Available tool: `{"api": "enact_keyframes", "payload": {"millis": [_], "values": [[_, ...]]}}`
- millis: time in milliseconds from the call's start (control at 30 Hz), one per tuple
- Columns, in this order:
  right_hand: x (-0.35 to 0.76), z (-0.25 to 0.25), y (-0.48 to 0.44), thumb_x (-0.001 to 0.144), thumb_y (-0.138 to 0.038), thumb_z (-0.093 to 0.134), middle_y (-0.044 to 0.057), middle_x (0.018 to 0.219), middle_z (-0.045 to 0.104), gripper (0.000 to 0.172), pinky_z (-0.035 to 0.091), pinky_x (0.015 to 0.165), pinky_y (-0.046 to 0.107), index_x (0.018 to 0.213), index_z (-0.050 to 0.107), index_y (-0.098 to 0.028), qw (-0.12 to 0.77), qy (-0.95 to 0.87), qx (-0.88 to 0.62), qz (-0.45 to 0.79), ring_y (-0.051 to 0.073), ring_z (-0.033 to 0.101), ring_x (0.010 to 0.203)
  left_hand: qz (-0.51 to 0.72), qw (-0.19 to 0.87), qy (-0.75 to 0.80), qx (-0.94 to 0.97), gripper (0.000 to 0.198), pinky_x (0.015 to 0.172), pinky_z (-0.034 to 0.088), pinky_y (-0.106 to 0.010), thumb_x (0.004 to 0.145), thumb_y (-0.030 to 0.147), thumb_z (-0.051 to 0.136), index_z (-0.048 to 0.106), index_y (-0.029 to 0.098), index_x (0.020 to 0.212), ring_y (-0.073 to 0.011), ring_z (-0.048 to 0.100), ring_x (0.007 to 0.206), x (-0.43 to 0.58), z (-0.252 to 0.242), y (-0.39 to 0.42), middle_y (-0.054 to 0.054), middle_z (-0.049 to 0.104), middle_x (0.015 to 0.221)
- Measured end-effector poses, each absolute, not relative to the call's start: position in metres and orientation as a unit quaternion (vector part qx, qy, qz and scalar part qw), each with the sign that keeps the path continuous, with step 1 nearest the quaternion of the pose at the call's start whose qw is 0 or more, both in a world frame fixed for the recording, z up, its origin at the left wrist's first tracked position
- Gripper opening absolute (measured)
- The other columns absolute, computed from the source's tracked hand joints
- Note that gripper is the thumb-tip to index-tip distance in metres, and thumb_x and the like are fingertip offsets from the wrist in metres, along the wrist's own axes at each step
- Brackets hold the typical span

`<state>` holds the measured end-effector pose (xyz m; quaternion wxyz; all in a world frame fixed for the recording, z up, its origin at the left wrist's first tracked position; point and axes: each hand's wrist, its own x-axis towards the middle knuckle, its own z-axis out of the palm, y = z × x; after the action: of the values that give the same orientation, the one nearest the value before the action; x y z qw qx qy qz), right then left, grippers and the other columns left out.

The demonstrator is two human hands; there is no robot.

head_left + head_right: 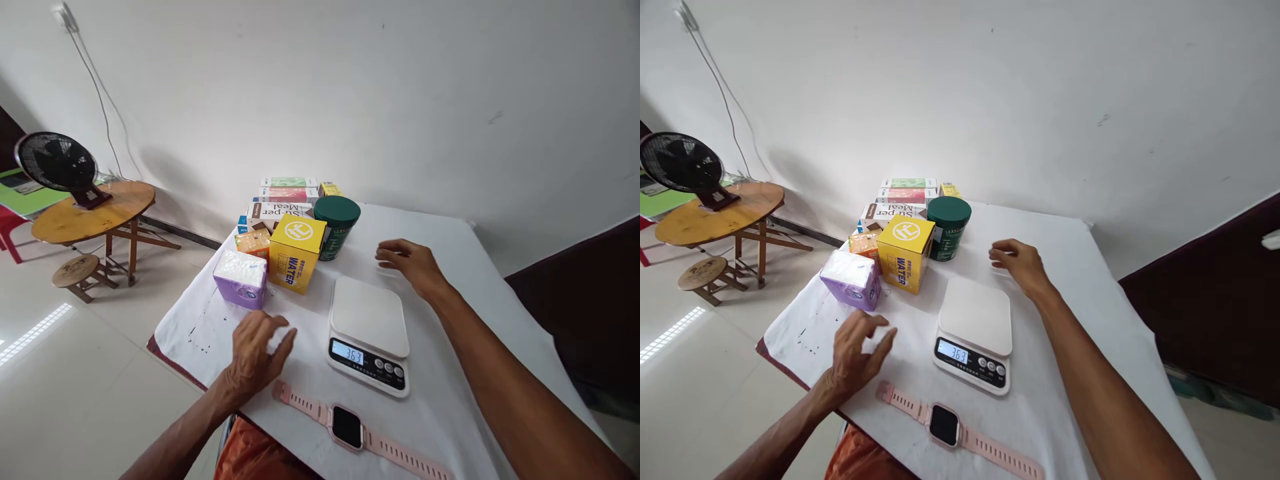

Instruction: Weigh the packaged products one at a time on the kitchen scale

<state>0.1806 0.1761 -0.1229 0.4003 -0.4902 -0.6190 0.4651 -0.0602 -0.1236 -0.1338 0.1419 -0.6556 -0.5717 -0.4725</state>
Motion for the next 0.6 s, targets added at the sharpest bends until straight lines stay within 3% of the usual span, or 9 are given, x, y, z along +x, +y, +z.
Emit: {"api": "enact_keyframes", "payload": {"millis": [67, 133, 200, 267, 367, 500, 600], "values": [[0.208, -0.123, 0.149, 0.068, -0.042, 0.088, 0.006, 0.092, 0.075, 0.033, 0.065, 0.077, 0.039, 0.091, 0.076, -0.021, 0.399, -0.622, -0.512, 0.438, 0.022, 0.073, 0.083, -0.493, 0.225, -0.611, -0.577, 0.033, 0.08, 0.052, -0.032, 0.091, 0.022, 0.077, 0.059, 0.021, 0.119, -0.0194, 0.061, 0.087, -0.07, -0.123, -0.125, -0.004, 0.062, 0.095], [0.23, -0.125, 0.121, 0.072, -0.046, 0.082, 0.007, 0.088, 0.076, 0.033, 0.063, 0.072, 0.037, 0.092, 0.076, -0.021, 0.381, -0.635, -0.527, 0.417, 0.023, 0.072, 0.081, -0.499, 0.259, -0.653, -0.507, 0.066, 0.102, 0.051, -0.046, 0.084, 0.033, 0.085, 0.051, 0.02, 0.139, -0.0293, 0.058, 0.118, -0.082, -0.115, -0.122, -0.013, 0.059, 0.125], [0.245, -0.129, 0.096, 0.076, -0.051, 0.077, 0.007, 0.084, 0.076, 0.035, 0.059, 0.068, 0.036, 0.093, 0.076, -0.02, 0.352, -0.652, -0.533, 0.409, 0.022, 0.071, 0.076, -0.505, 0.226, -0.694, -0.462, 0.099, 0.118, 0.039, -0.06, 0.074, 0.043, 0.091, 0.036, 0.021, 0.154, -0.0382, 0.042, 0.141, -0.092, -0.113, -0.114, -0.02, 0.043, 0.149], [0.253, -0.135, 0.076, 0.078, -0.054, 0.072, 0.007, 0.083, 0.077, 0.038, 0.056, 0.065, 0.034, 0.094, 0.077, -0.021, 0.322, -0.67, -0.531, 0.407, 0.022, 0.07, 0.074, -0.513, 0.164, -0.72, -0.437, 0.117, 0.123, 0.034, -0.063, 0.068, 0.044, 0.095, 0.026, 0.022, 0.16, -0.0403, 0.035, 0.149, -0.1, -0.116, -0.103, -0.021, 0.034, 0.156], [0.255, -0.146, 0.059, 0.08, -0.054, 0.067, 0.006, 0.085, 0.077, 0.035, 0.053, 0.066, 0.033, 0.091, 0.076, -0.022, 0.327, -0.678, -0.531, 0.389, 0.023, 0.071, 0.077, -0.51, 0.105, -0.739, -0.427, 0.112, 0.122, 0.037, -0.061, 0.067, 0.04, 0.093, 0.03, 0.022, 0.158, -0.0381, 0.041, 0.145, -0.109, -0.125, -0.092, -0.018, 0.042, 0.151], [0.255, -0.15, 0.052, 0.083, -0.052, 0.062, 0.002, 0.07, 0.07, 0.029, 0.05, 0.063, 0.032, 0.083, 0.072, -0.024, 0.377, -0.66, -0.527, 0.381, 0.018, 0.062, 0.06, -0.517, 0.109, -0.747, -0.404, 0.087, 0.117, 0.044, -0.058, 0.067, 0.042, 0.09, 0.05, 0.021, 0.142, -0.0354, 0.054, 0.133, -0.117, -0.125, -0.096, -0.013, 0.055, 0.135], [0.256, -0.148, 0.053, 0.082, -0.05, 0.062, 0.001, 0.066, 0.068, 0.025, 0.047, 0.06, 0.032, 0.078, 0.069, -0.026, 0.405, -0.659, -0.496, 0.395, 0.018, 0.058, 0.057, -0.562, 0.1, -0.739, -0.358, 0.084, 0.11, 0.051, -0.056, 0.066, 0.048, 0.09, 0.055, 0.02, 0.136, -0.0333, 0.061, 0.124, -0.111, -0.112, -0.109, -0.013, 0.058, 0.135]]}}
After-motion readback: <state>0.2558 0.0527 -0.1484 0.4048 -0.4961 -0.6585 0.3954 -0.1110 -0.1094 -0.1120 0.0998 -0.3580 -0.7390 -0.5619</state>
